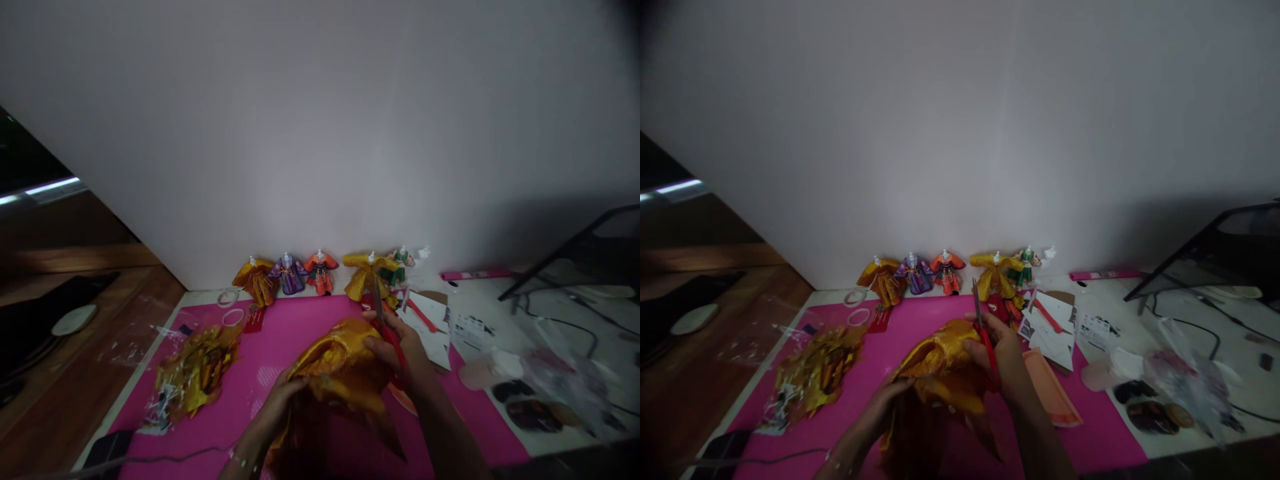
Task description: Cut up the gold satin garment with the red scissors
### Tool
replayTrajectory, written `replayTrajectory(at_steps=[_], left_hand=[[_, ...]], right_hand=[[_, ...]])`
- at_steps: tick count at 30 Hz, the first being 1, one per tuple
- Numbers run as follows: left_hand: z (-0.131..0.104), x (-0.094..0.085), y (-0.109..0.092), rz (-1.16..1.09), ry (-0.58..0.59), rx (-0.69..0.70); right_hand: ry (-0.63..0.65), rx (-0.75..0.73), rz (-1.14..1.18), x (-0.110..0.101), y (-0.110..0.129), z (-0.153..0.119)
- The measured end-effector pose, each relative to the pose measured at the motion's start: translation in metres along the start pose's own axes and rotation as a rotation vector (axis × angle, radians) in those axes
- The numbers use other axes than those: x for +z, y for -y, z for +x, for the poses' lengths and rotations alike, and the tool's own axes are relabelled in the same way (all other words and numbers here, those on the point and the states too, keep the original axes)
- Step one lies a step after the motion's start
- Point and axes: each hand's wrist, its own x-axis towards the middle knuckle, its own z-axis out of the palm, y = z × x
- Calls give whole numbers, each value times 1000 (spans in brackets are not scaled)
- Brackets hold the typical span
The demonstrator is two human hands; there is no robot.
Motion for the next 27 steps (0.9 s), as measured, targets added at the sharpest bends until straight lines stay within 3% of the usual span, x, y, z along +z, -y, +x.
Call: replayTrajectory(at_steps=[6,16,21,27], left_hand=[[-2,3,-8,-73,0,-89],[6,4,-20,140,201,-60],[8,5,-19,178,135,-51],[5,9,-20,73,53,-13]], right_hand=[[-57,20,78,-2,-9,7],[-84,13,188,-3,-24,16],[-104,-4,178,-3,-24,15],[-85,-39,118,0,-24,9]])
